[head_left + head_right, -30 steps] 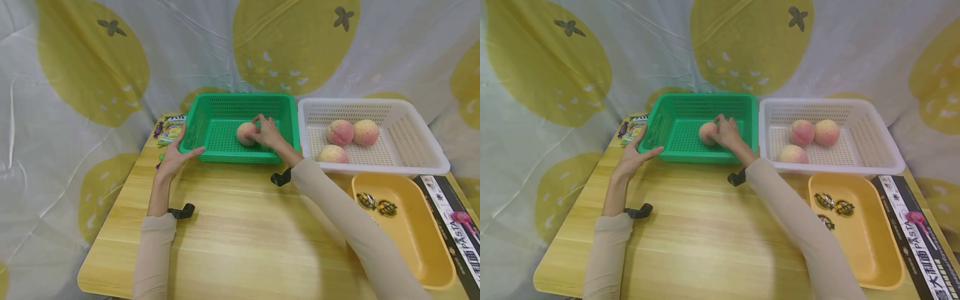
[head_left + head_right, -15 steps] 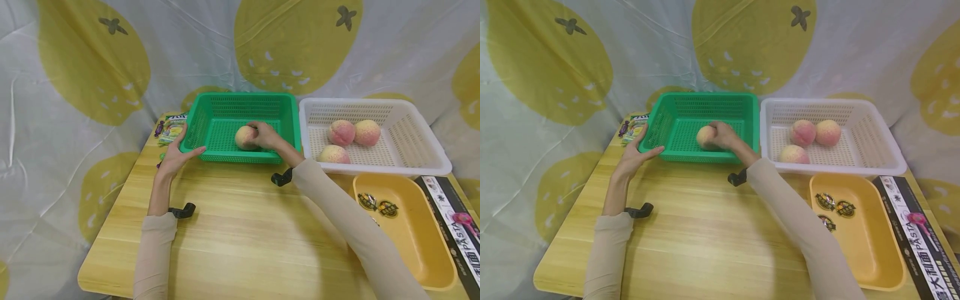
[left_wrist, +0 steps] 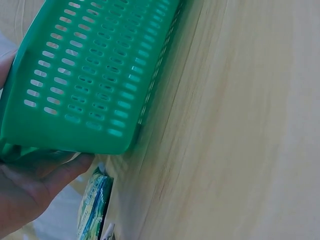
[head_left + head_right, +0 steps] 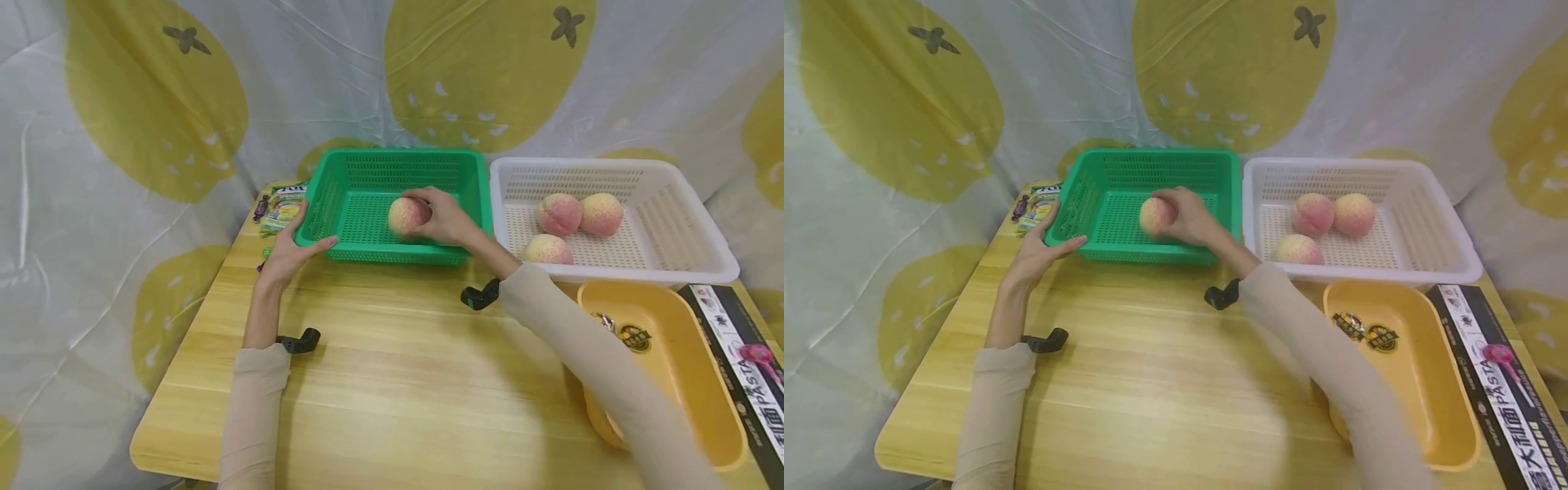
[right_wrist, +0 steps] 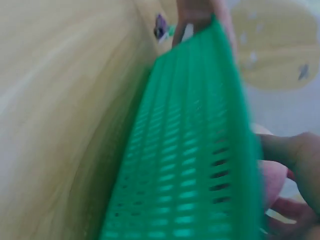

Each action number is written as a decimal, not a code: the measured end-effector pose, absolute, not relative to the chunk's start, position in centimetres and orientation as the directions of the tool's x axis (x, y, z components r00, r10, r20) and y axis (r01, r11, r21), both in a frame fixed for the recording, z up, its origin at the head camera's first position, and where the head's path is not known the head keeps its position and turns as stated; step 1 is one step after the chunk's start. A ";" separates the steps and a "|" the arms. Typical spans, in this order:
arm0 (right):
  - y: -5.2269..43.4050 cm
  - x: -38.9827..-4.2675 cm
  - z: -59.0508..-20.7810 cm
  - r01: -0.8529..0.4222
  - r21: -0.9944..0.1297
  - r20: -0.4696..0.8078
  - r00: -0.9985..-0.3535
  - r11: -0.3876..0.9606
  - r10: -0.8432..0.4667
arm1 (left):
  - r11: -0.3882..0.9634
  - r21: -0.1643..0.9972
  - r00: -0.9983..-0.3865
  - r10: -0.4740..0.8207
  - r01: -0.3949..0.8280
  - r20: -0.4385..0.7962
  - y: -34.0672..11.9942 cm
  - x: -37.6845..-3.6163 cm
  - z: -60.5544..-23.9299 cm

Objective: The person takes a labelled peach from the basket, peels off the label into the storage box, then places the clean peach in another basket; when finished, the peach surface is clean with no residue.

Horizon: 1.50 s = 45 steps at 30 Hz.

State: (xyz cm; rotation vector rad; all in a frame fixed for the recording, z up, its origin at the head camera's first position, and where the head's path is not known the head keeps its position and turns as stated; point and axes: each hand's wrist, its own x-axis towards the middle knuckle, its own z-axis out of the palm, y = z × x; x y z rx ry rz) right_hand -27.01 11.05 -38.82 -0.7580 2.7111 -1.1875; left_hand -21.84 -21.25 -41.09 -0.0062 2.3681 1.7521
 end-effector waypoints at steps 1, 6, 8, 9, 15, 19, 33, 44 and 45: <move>11.4 -26.3 -38.3 -0.429 -0.698 0.152 -0.871 0.573 -0.467 | 0.299 0.946 -0.980 0.113 -0.126 -0.166 -21.1 -21.6 -40.6; 13.4 -21.5 -36.1 -0.533 -0.684 0.318 -0.833 0.499 -0.453 | 0.300 0.946 -0.981 0.106 -0.125 -0.164 -21.4 -22.0 -41.2; 14.3 -19.4 -36.0 -0.573 -0.680 0.372 -0.807 0.457 -0.459 | 0.300 0.947 -0.983 0.100 -0.118 -0.154 -21.7 -22.4 -42.0; 14.7 -18.4 -36.2 -0.589 -0.680 0.390 -0.795 0.438 -0.465 | 0.300 0.947 -0.984 0.098 -0.113 -0.149 -21.9 -22.6 -42.3; 16.9 -13.6 -39.1 -0.595 -0.652 0.319 -0.778 0.470 -0.542 | 0.285 0.954 -0.988 0.092 -0.096 -0.126 -22.3 -23.0 -43.3; 17.5 -12.4 -41.3 -0.560 -0.629 0.221 -0.794 0.539 -0.566 | 0.285 0.954 -0.989 0.088 -0.091 -0.121 -22.2 -23.1 -43.4; 18.5 -11.4 -43.1 -0.528 -0.613 0.133 -0.802 0.587 -0.582 | 0.474 0.859 -0.975 -0.001 0.194 0.221 -19.1 -19.6 -39.4; 19.3 -9.9 -42.9 -0.558 -0.588 0.174 -0.794 0.586 -0.582 | 0.519 0.836 -0.858 0.498 0.177 -0.128 -5.0 -9.9 -41.9; 19.3 -9.8 -43.0 -0.556 -0.589 0.175 -0.797 0.586 -0.579 | 0.517 0.838 -0.852 0.506 0.175 -0.133 -4.4 -9.7 -42.5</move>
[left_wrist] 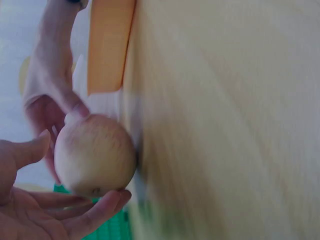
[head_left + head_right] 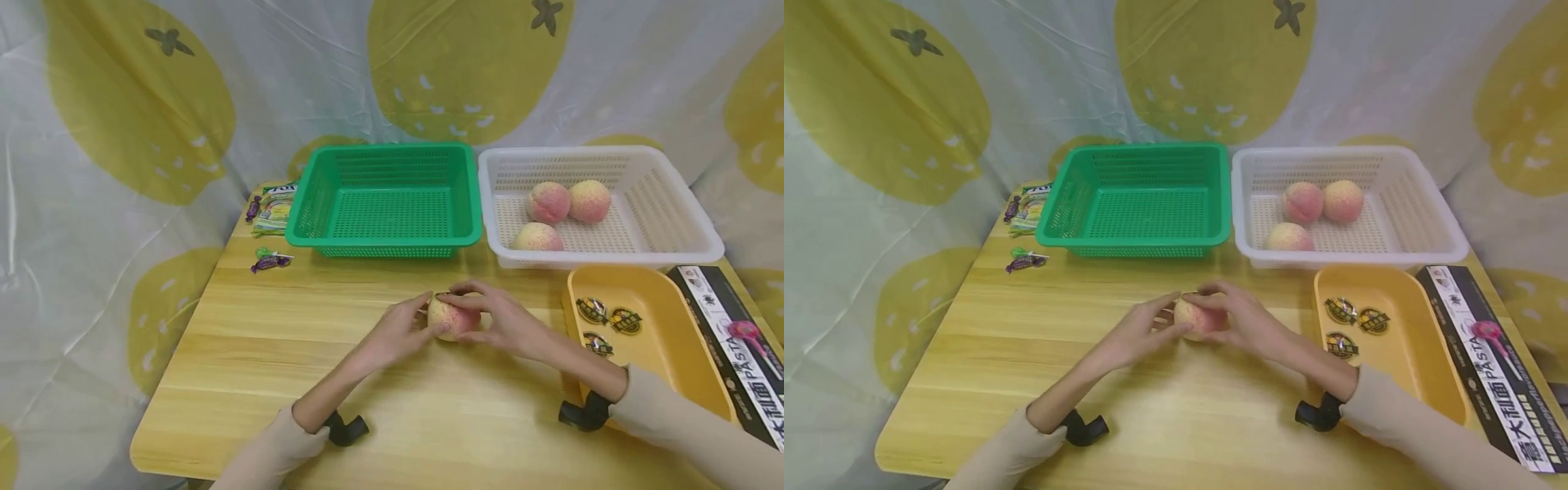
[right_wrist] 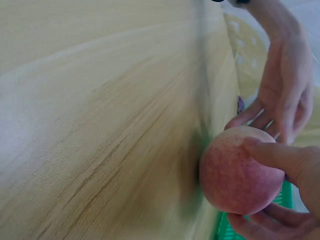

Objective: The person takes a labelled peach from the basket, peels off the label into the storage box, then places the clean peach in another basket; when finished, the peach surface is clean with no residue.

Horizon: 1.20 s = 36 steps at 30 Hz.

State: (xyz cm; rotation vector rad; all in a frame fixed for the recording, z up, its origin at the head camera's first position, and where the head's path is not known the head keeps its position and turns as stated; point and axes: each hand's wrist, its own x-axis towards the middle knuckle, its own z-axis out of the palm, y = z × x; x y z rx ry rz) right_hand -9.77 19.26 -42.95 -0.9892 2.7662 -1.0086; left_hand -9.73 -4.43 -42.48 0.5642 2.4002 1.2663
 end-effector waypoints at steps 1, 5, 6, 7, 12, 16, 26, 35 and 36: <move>19.3 -9.7 -42.9 -0.551 -0.596 0.175 -0.799 0.584 -0.575 | 0.511 0.841 -0.848 0.513 0.178 -0.132 -4.0 -9.7 -42.9; 19.9 -9.3 -42.6 -0.519 -0.651 0.159 -0.807 0.554 -0.569 | 0.432 0.885 -0.822 0.559 0.174 -0.111 -3.7 -10.3 -43.9; 20.1 -9.2 -42.5 -0.500 -0.675 0.149 -0.812 0.542 -0.564 | 0.401 0.902 -0.808 0.579 0.163 -0.111 -3.8 -10.5 -44.0; 20.3 -9.3 -42.4 -0.478 -0.703 0.137 -0.818 0.527 -0.559 | 0.367 0.918 -0.793 0.599 0.151 -0.109 -4.0 -10.8 -44.3; 20.8 -9.8 -42.2 -0.384 -0.767 0.066 -0.844 0.514 -0.532 | 0.238 0.964 -0.724 0.685 0.119 -0.080 -4.9 -12.1 -44.9; 20.7 -10.0 -42.2 -0.342 -0.753 0.025 -0.869 0.563 -0.495 | 0.282 0.951 -0.747 0.658 0.126 -0.097 -4.7 -12.0 -44.8; 21.0 -11.0 -42.5 -0.178 -0.853 -0.097 -0.870 0.491 -0.484 | 0.244 0.968 -0.720 0.681 0.050 -0.135 -5.6 -13.1 -44.8; 20.7 -11.5 -42.6 -0.065 -0.886 -0.166 -0.880 0.460 -0.444 | 0.235 0.970 -0.716 0.687 0.056 -0.125 -5.0 -13.0 -44.6; 20.6 -11.5 -42.6 -0.051 -0.890 -0.174 -0.880 0.452 -0.442 | 0.246 0.966 -0.723 0.681 0.073 -0.119 -4.9 -12.9 -44.5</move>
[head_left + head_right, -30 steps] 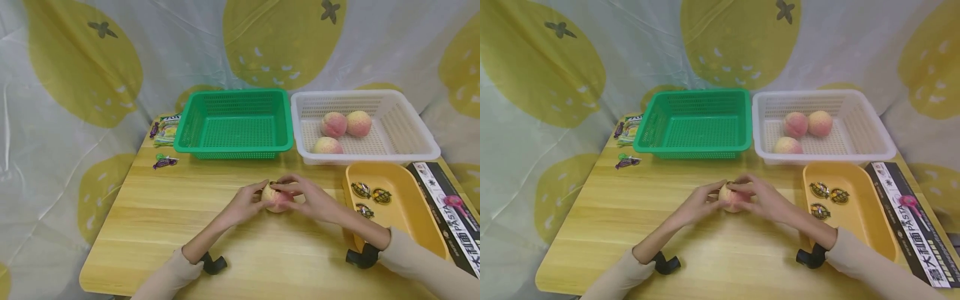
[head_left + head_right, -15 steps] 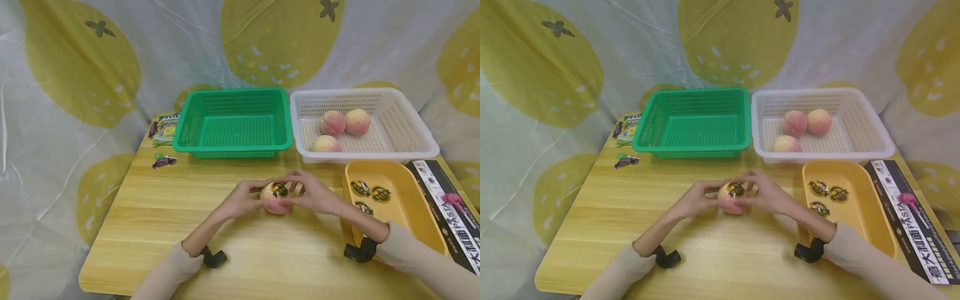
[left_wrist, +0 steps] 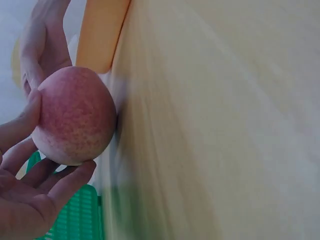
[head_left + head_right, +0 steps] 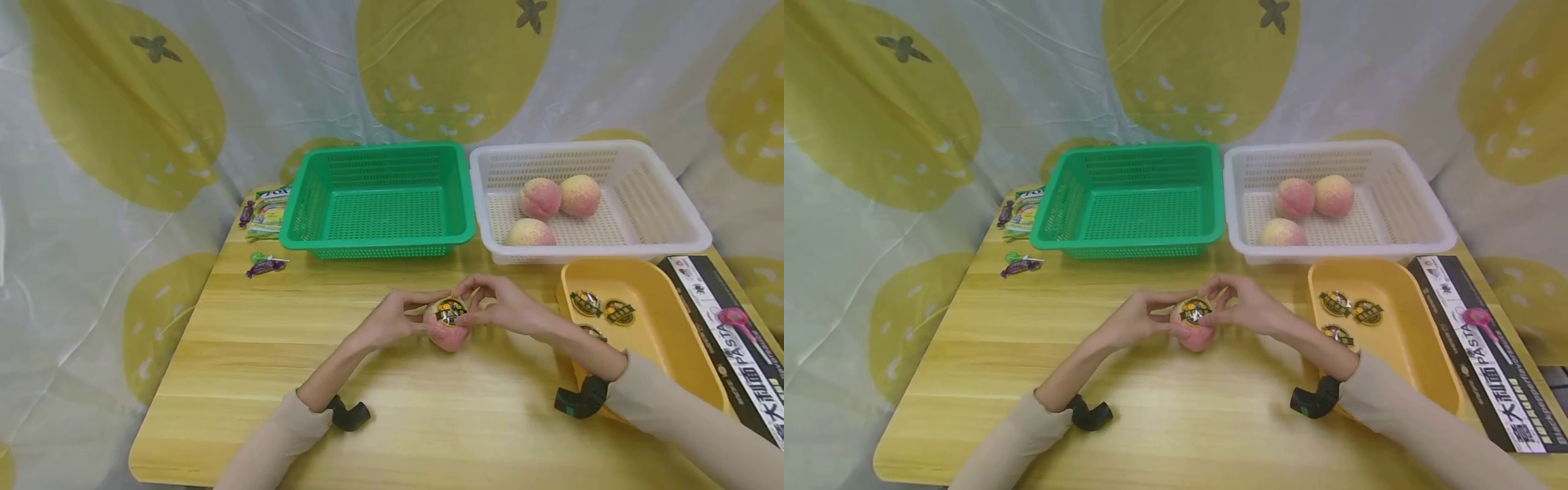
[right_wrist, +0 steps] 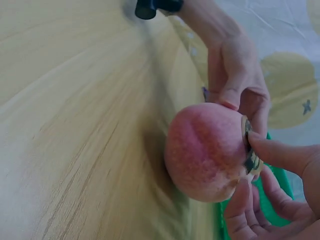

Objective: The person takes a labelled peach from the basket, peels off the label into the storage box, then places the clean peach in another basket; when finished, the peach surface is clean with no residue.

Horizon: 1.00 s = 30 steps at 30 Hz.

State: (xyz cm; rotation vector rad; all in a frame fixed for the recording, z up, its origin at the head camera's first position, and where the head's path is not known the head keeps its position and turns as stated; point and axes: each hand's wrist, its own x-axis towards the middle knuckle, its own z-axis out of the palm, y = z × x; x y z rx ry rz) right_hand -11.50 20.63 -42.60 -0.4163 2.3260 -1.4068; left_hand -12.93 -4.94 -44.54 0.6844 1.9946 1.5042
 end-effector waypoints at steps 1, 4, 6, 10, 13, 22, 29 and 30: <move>20.6 -11.5 -42.6 -0.039 -0.893 -0.181 -0.881 0.448 -0.437 | 0.258 0.962 -0.728 0.676 0.088 -0.115 -4.8 -12.9 -44.5; 20.6 -11.4 -42.6 -0.006 -0.897 -0.205 -0.881 0.443 -0.427 | 0.276 0.954 -0.724 0.681 0.119 -0.107 -4.5 -12.7 -44.3; 20.7 -11.4 -42.6 0.013 -0.900 -0.217 -0.880 0.435 -0.423 | 0.283 0.951 -0.715 0.690 0.124 -0.112 -4.3 -12.7 -44.0; 20.8 -11.3 -42.6 0.038 -0.912 -0.221 -0.884 0.409 -0.411 | 0.275 0.955 -0.701 0.703 0.116 -0.117 -4.0 -12.7 -43.7; 21.0 -11.1 -42.5 0.010 -0.906 -0.197 -0.895 0.424 -0.400 | 0.267 0.957 -0.698 0.707 0.110 -0.117 -3.7 -12.6 -43.5; 20.6 -10.9 -42.3 -0.142 -0.852 -0.094 -0.905 0.504 -0.415 | 0.261 0.960 -0.697 0.708 0.103 -0.118 -4.0 -12.7 -43.8; 20.9 -10.4 -41.2 -0.234 -0.841 0.021 -0.915 0.488 -0.403 | 0.283 0.951 -0.688 0.715 0.122 -0.124 -4.2 -13.2 -43.8; 21.1 -10.4 -41.0 -0.245 -0.838 0.033 -0.915 0.488 -0.402 | 0.282 0.951 -0.686 0.717 0.124 -0.123 -4.2 -13.3 -43.7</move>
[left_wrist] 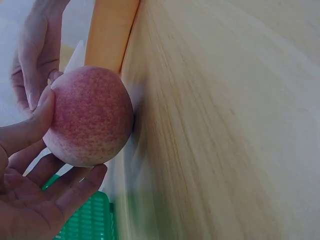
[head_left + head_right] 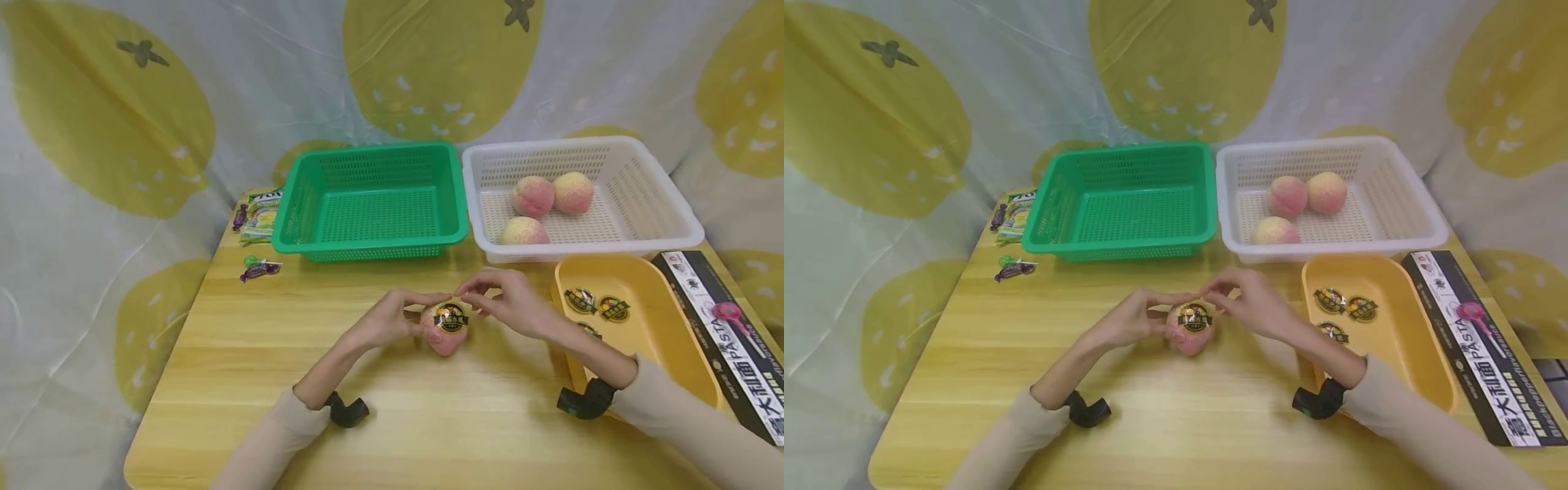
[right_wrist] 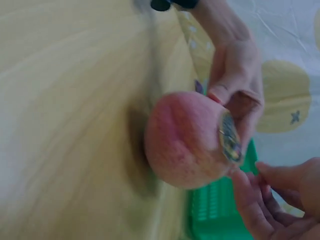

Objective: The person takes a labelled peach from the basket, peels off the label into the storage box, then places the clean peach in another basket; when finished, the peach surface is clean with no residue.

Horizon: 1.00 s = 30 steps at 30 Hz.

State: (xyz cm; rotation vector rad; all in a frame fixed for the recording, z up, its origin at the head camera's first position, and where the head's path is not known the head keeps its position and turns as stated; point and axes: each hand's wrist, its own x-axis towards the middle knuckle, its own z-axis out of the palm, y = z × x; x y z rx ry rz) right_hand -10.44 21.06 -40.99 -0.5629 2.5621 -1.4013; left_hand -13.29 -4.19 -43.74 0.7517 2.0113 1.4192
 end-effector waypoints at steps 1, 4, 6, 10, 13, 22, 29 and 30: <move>21.2 -10.4 -40.8 -0.255 -0.828 0.038 -0.915 0.499 -0.403 | 0.282 0.951 -0.685 0.718 0.124 -0.124 -4.2 -13.3 -43.7; 21.3 -10.6 -40.8 -0.265 -0.812 0.016 -0.901 0.520 -0.433 | 0.292 0.948 -0.688 0.714 0.127 -0.128 -4.2 -13.4 -43.7; 21.2 -10.7 -41.1 -0.272 -0.808 0.004 -0.890 0.523 -0.456 | 0.296 0.947 -0.686 0.716 0.127 -0.132 -4.1 -13.4 -43.6; 20.8 -10.6 -41.6 -0.271 -0.824 0.013 -0.887 0.497 -0.462 | 0.297 0.945 -0.684 0.718 0.134 -0.129 -4.0 -13.4 -43.5; 20.6 -10.4 -41.3 -0.267 -0.829 0.023 -0.894 0.491 -0.447 | 0.300 0.945 -0.685 0.717 0.130 -0.133 -3.9 -13.4 -43.5; 24.9 -9.3 -36.2 -0.230 -0.822 0.019 -0.926 0.521 -0.378 | 0.296 0.949 -0.676 0.722 0.111 -0.146 -4.1 -13.3 -43.4; 34.4 -8.3 -35.6 -0.235 -0.759 -0.013 -0.927 0.607 -0.375 | 0.291 0.951 -0.683 0.717 0.108 -0.142 -4.1 -13.2 -43.3; 35.8 -8.1 -36.0 -0.216 -0.752 -0.035 -0.930 0.622 -0.366 | 0.292 0.951 -0.683 0.716 0.106 -0.143 -4.1 -13.3 -43.4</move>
